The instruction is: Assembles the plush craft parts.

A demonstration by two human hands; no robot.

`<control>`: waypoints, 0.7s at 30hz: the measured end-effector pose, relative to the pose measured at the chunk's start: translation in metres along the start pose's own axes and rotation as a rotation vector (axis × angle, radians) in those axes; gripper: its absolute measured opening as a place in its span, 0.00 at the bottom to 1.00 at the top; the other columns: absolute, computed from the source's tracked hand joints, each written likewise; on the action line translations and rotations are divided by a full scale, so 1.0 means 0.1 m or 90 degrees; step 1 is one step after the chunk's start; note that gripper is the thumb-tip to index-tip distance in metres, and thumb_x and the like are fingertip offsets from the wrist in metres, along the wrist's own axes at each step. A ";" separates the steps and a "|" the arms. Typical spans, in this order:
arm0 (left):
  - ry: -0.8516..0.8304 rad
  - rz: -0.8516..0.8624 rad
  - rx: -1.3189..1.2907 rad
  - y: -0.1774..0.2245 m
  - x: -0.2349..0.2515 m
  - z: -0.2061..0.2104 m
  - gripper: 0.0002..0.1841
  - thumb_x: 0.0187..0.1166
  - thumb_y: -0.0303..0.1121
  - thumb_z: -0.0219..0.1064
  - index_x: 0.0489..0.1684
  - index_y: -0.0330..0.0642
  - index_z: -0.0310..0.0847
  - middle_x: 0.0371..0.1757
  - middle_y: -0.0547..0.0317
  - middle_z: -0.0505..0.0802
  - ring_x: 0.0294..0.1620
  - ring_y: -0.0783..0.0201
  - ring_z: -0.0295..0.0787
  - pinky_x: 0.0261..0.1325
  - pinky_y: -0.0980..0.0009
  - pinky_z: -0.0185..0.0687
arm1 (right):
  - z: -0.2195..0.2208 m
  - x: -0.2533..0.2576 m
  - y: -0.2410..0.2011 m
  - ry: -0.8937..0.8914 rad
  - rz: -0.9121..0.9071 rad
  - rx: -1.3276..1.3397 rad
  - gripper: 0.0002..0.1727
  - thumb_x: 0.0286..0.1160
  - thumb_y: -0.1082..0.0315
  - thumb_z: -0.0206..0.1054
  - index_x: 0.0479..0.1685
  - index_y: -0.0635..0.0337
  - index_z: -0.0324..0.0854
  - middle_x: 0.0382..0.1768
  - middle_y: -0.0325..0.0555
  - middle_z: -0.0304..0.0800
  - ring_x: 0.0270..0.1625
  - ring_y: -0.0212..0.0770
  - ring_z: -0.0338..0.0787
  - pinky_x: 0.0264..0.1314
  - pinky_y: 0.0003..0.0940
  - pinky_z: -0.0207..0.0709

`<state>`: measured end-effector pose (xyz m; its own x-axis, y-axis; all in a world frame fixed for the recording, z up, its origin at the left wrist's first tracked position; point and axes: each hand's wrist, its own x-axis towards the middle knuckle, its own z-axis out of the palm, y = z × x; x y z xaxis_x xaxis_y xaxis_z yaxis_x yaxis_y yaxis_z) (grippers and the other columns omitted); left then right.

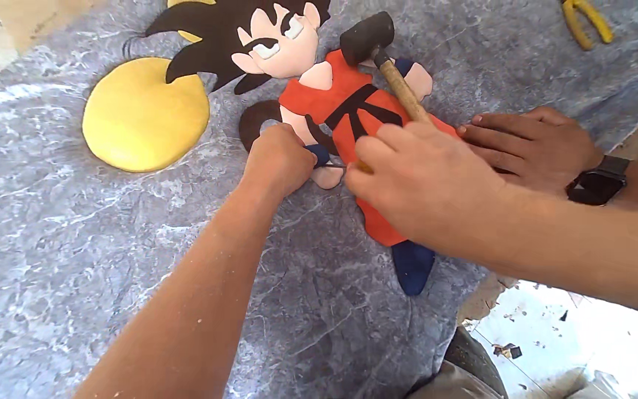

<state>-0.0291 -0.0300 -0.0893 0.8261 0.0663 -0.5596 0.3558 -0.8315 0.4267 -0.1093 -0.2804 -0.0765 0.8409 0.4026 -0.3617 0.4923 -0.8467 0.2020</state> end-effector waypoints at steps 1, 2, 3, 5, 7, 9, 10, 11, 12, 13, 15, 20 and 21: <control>0.010 0.018 -0.013 -0.08 0.05 0.03 0.13 0.76 0.37 0.74 0.53 0.42 0.85 0.30 0.52 0.92 0.23 0.56 0.86 0.28 0.54 0.84 | -0.42 -0.01 -0.27 0.026 -0.035 0.029 0.12 0.76 0.78 0.60 0.54 0.62 0.83 0.49 0.55 0.82 0.56 0.55 0.84 0.52 0.47 0.77; 0.031 0.048 -0.021 -0.20 0.15 0.08 0.14 0.76 0.40 0.75 0.53 0.44 0.86 0.27 0.56 0.93 0.19 0.61 0.87 0.22 0.59 0.86 | -0.58 -0.03 -0.40 0.119 -0.104 0.055 0.13 0.75 0.78 0.60 0.54 0.64 0.84 0.44 0.55 0.82 0.48 0.55 0.86 0.44 0.45 0.78; 0.039 0.062 -0.030 -0.27 0.20 0.10 0.15 0.75 0.40 0.76 0.54 0.45 0.86 0.27 0.57 0.93 0.17 0.62 0.87 0.20 0.62 0.86 | -0.59 -0.03 -0.45 0.198 -0.155 0.072 0.14 0.76 0.77 0.59 0.56 0.65 0.85 0.43 0.54 0.83 0.45 0.54 0.86 0.41 0.43 0.79; 0.033 0.055 -0.018 -0.21 0.15 0.08 0.15 0.75 0.40 0.75 0.55 0.44 0.85 0.29 0.56 0.94 0.22 0.60 0.90 0.26 0.58 0.89 | -0.52 -0.02 -0.48 0.282 -0.186 0.079 0.15 0.77 0.78 0.58 0.57 0.65 0.84 0.40 0.52 0.82 0.42 0.52 0.85 0.39 0.41 0.78; 0.017 0.030 -0.016 -0.12 0.08 0.04 0.14 0.76 0.37 0.73 0.55 0.42 0.84 0.32 0.53 0.94 0.27 0.56 0.91 0.33 0.52 0.87 | -0.47 -0.01 -0.53 0.326 -0.180 0.090 0.10 0.77 0.79 0.57 0.48 0.63 0.82 0.37 0.50 0.81 0.40 0.51 0.84 0.36 0.40 0.76; 0.040 0.066 -0.042 -0.30 0.24 0.13 0.14 0.75 0.39 0.76 0.53 0.44 0.86 0.27 0.57 0.93 0.19 0.63 0.88 0.23 0.62 0.87 | -0.39 0.00 -0.59 0.351 -0.181 0.125 0.07 0.77 0.79 0.58 0.41 0.62 0.82 0.37 0.51 0.80 0.40 0.51 0.84 0.35 0.40 0.76; 0.047 0.074 -0.060 -0.34 0.28 0.15 0.14 0.74 0.38 0.76 0.53 0.44 0.86 0.26 0.58 0.93 0.17 0.64 0.87 0.20 0.64 0.86 | -0.34 0.00 -0.62 0.349 -0.182 0.157 0.08 0.77 0.78 0.59 0.41 0.62 0.83 0.40 0.51 0.81 0.42 0.51 0.84 0.37 0.40 0.79; 0.052 0.076 -0.064 -0.35 0.29 0.17 0.14 0.74 0.38 0.76 0.52 0.44 0.87 0.25 0.57 0.93 0.17 0.64 0.87 0.20 0.64 0.85 | -0.31 0.00 -0.65 0.339 -0.180 0.202 0.08 0.79 0.77 0.59 0.45 0.61 0.85 0.45 0.52 0.83 0.46 0.51 0.86 0.40 0.39 0.82; 0.056 0.071 -0.047 -0.31 0.26 0.16 0.14 0.74 0.39 0.76 0.51 0.44 0.87 0.26 0.56 0.93 0.19 0.62 0.88 0.22 0.62 0.86 | -0.28 0.01 -0.67 0.329 -0.175 0.255 0.10 0.81 0.74 0.59 0.48 0.59 0.86 0.50 0.50 0.84 0.51 0.49 0.86 0.46 0.38 0.84; 0.055 0.057 -0.014 -0.23 0.17 0.13 0.14 0.73 0.39 0.76 0.51 0.44 0.87 0.30 0.54 0.94 0.24 0.58 0.91 0.27 0.56 0.89 | -0.26 0.03 -0.68 0.332 -0.170 0.316 0.10 0.83 0.70 0.60 0.52 0.56 0.87 0.55 0.48 0.85 0.57 0.46 0.87 0.52 0.37 0.86; 0.037 0.020 0.025 -0.01 -0.04 0.03 0.15 0.72 0.36 0.74 0.51 0.39 0.86 0.41 0.42 0.92 0.43 0.43 0.91 0.45 0.37 0.85 | -0.28 0.10 -0.68 0.377 -0.158 0.445 0.11 0.83 0.64 0.65 0.56 0.53 0.89 0.58 0.44 0.89 0.63 0.40 0.89 0.62 0.34 0.86; 0.040 0.078 0.074 -0.03 -0.02 0.03 0.15 0.73 0.40 0.72 0.44 0.36 0.84 0.40 0.40 0.92 0.44 0.40 0.91 0.47 0.34 0.83 | -0.41 0.53 -0.54 0.423 -0.096 0.643 0.13 0.87 0.55 0.63 0.48 0.55 0.85 0.36 0.36 0.92 0.37 0.30 0.91 0.41 0.34 0.86; 0.101 0.141 0.081 -0.17 0.14 0.14 0.16 0.70 0.45 0.74 0.35 0.40 0.84 0.33 0.44 0.90 0.36 0.44 0.90 0.38 0.36 0.82 | -0.45 0.60 -0.50 0.421 -0.111 0.620 0.13 0.88 0.54 0.61 0.46 0.53 0.84 0.33 0.33 0.92 0.35 0.29 0.91 0.38 0.34 0.87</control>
<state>-0.0297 -0.0221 -0.1143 0.9391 -0.0470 -0.3405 0.1105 -0.8968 0.4284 -0.0737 -0.1979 -0.0669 0.8730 0.3977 0.2824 0.4741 -0.5559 -0.6828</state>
